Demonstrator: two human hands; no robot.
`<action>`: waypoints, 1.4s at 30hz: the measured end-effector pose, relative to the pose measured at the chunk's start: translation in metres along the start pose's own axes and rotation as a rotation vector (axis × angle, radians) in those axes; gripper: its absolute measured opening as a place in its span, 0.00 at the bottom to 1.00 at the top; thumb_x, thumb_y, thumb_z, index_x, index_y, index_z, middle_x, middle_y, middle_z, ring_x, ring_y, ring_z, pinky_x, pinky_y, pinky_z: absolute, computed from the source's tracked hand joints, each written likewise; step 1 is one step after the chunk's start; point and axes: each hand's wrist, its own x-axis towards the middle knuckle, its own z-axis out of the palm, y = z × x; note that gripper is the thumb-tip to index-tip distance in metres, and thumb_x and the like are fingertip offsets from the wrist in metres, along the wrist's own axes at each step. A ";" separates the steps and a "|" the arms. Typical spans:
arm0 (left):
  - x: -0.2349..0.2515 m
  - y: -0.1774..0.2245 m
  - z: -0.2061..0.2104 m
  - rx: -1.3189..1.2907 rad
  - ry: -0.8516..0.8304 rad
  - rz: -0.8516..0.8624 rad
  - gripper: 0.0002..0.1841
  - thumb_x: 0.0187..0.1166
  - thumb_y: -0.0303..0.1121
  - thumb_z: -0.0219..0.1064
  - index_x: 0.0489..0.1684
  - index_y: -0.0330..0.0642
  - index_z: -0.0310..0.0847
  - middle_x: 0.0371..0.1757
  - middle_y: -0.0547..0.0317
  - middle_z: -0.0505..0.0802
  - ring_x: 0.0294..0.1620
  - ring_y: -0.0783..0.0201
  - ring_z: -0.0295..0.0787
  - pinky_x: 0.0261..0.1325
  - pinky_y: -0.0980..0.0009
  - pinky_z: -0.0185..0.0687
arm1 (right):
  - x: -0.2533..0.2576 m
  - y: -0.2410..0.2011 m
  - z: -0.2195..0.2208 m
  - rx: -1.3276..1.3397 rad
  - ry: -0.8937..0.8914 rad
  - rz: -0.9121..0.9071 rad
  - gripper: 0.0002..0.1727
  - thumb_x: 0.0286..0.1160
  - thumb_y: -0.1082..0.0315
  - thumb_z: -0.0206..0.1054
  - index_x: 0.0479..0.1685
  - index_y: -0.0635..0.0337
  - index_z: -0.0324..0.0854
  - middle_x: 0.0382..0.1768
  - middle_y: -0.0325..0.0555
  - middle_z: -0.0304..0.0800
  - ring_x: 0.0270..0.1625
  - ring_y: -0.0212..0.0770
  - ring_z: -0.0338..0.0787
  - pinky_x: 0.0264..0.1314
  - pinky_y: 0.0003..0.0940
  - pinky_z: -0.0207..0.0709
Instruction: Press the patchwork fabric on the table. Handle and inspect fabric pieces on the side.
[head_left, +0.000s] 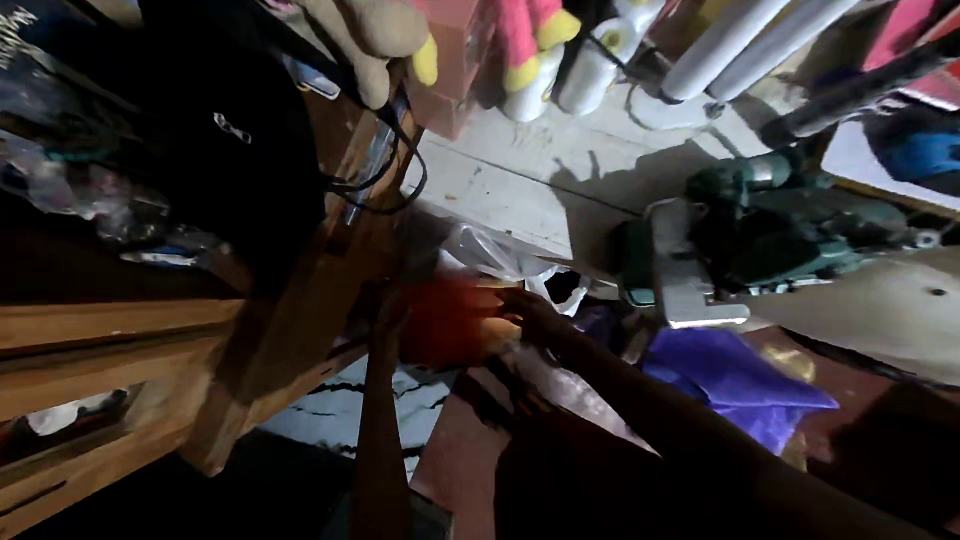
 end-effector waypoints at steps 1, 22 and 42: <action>0.009 0.002 0.002 0.049 0.017 -0.034 0.21 0.87 0.34 0.64 0.71 0.28 0.77 0.67 0.37 0.87 0.68 0.52 0.84 0.73 0.56 0.79 | 0.016 0.000 0.004 -0.026 0.032 0.016 0.22 0.91 0.60 0.58 0.72 0.67 0.77 0.55 0.54 0.89 0.52 0.40 0.89 0.60 0.39 0.83; -0.007 -0.129 0.008 -0.252 0.212 -0.460 0.19 0.88 0.28 0.59 0.71 0.23 0.73 0.69 0.33 0.85 0.64 0.51 0.86 0.67 0.58 0.82 | 0.014 0.077 0.025 0.146 0.125 0.346 0.18 0.90 0.68 0.58 0.69 0.72 0.74 0.61 0.58 0.87 0.56 0.43 0.91 0.58 0.38 0.86; -0.228 -0.012 0.131 0.002 -0.746 0.333 0.17 0.87 0.30 0.58 0.57 0.24 0.86 0.68 0.43 0.89 0.69 0.62 0.85 0.73 0.67 0.79 | -0.118 0.241 -0.081 -0.454 0.057 0.410 0.26 0.89 0.59 0.62 0.73 0.74 0.75 0.69 0.72 0.81 0.69 0.63 0.83 0.75 0.57 0.72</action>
